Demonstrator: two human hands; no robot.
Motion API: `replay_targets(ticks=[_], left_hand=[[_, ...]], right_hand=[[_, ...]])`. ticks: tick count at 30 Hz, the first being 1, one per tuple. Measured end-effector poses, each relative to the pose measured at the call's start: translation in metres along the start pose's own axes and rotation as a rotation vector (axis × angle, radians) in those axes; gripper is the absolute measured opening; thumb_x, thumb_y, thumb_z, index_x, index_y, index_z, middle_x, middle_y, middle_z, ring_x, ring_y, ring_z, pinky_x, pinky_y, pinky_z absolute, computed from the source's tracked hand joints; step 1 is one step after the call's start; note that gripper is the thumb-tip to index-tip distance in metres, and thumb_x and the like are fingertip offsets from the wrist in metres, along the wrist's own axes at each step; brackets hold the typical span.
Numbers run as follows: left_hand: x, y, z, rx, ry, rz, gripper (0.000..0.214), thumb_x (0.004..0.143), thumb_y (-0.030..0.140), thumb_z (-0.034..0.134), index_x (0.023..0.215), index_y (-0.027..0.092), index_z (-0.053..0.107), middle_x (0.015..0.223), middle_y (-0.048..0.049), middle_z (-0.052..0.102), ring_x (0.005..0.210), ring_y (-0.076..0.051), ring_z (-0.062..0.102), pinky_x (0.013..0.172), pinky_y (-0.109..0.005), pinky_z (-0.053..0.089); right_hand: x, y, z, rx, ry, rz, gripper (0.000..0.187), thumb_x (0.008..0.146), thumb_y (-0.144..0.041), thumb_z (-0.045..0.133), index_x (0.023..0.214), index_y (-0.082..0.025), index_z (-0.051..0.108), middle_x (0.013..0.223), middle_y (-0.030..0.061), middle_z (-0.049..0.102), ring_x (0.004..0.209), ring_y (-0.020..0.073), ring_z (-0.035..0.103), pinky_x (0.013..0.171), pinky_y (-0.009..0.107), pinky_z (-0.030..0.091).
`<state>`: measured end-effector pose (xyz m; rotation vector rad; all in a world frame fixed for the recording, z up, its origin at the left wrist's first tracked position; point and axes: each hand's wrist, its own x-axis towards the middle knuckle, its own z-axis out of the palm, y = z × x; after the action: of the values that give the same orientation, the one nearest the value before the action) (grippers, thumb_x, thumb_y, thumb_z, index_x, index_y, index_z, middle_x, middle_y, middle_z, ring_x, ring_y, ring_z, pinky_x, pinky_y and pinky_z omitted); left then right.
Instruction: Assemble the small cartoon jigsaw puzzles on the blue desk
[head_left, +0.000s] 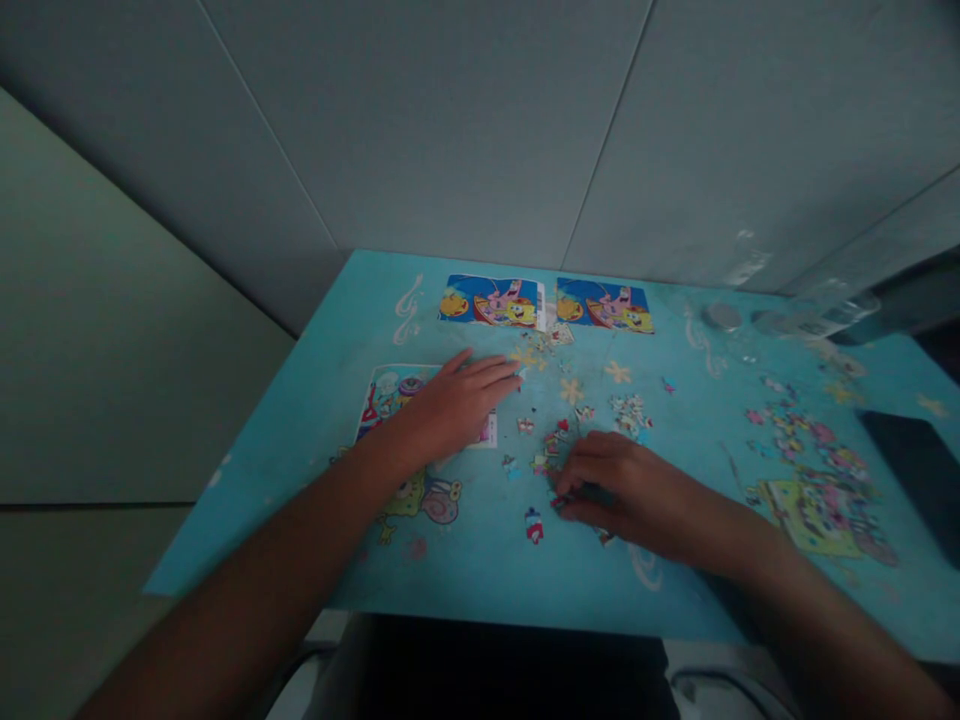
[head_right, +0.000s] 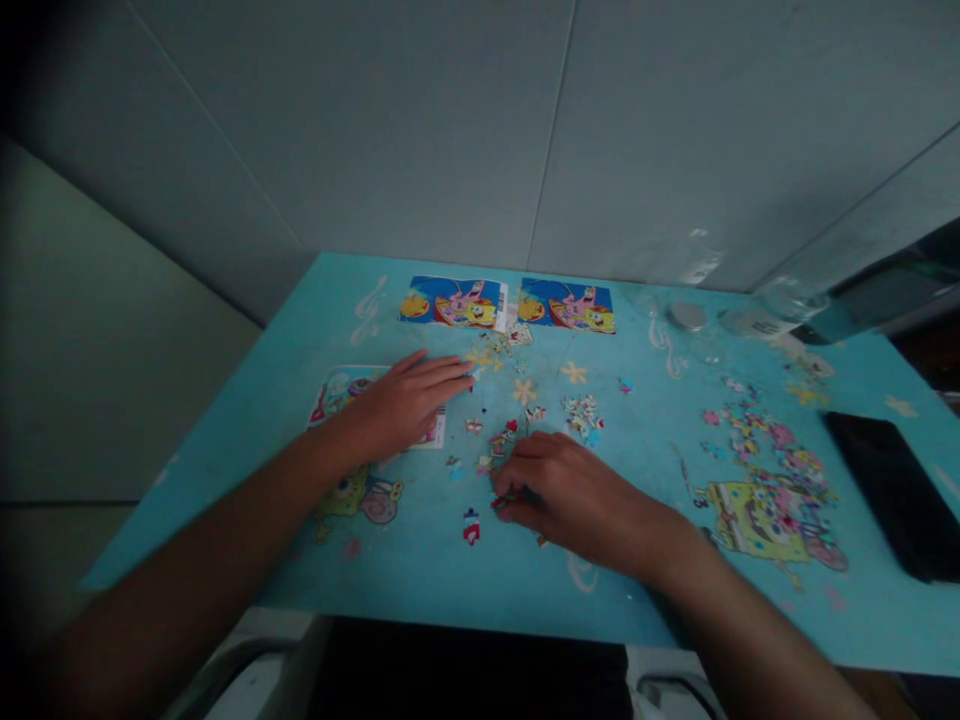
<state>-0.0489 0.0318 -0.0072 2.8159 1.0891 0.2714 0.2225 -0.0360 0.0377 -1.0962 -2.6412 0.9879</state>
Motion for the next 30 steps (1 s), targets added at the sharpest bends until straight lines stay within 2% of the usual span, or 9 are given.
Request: replay_targets(ticks=[8, 19, 25, 30], left_hand=[[0.0, -0.002, 0.003, -0.003, 0.007, -0.001, 0.06, 0.086, 0.0, 0.05, 0.144, 0.017, 0.049, 0.156, -0.0083, 0.045, 0.146, -0.023, 0.039, 0.123, -0.051, 0.023], [0.0, -0.003, 0.004, -0.006, 0.018, 0.0, 0.059, 0.088, 0.002, 0.049, 0.144, 0.019, 0.049, 0.156, -0.0071, 0.045, 0.146, -0.022, 0.039, 0.123, -0.051, 0.024], [-0.001, -0.002, 0.002, -0.003, -0.003, -0.014, 0.057, 0.09, 0.003, 0.049, 0.145, 0.019, 0.049, 0.156, -0.0073, 0.044, 0.146, -0.022, 0.038, 0.123, -0.05, 0.024], [-0.001, -0.002, 0.001, -0.002, -0.002, -0.006, 0.057, 0.09, 0.003, 0.047, 0.145, 0.019, 0.049, 0.156, -0.0074, 0.045, 0.146, -0.021, 0.038, 0.123, -0.049, 0.024]], right_hand=[[0.002, -0.001, 0.003, -0.037, 0.019, 0.015, 0.013, 0.094, -0.03, 0.069, 0.105, -0.024, 0.071, 0.101, 0.0036, 0.069, 0.097, 0.0199, 0.063, 0.09, 0.034, 0.046], [0.0, 0.006, 0.0, -0.01, 0.035, -0.03, 0.012, 0.098, -0.024, 0.061, 0.102, -0.026, 0.072, 0.099, 0.0018, 0.07, 0.093, 0.0169, 0.063, 0.088, 0.032, 0.046], [0.0, 0.01, -0.003, -0.074, 0.074, 0.026, 0.007, 0.096, -0.023, 0.063, 0.098, -0.024, 0.07, 0.095, 0.0019, 0.068, 0.091, 0.0178, 0.062, 0.085, 0.033, 0.046], [-0.002, 0.006, -0.001, -0.075, 0.089, 0.012, 0.006, 0.094, -0.026, 0.066, 0.096, -0.025, 0.071, 0.092, 0.0017, 0.068, 0.09, 0.0176, 0.063, 0.084, 0.033, 0.046]])
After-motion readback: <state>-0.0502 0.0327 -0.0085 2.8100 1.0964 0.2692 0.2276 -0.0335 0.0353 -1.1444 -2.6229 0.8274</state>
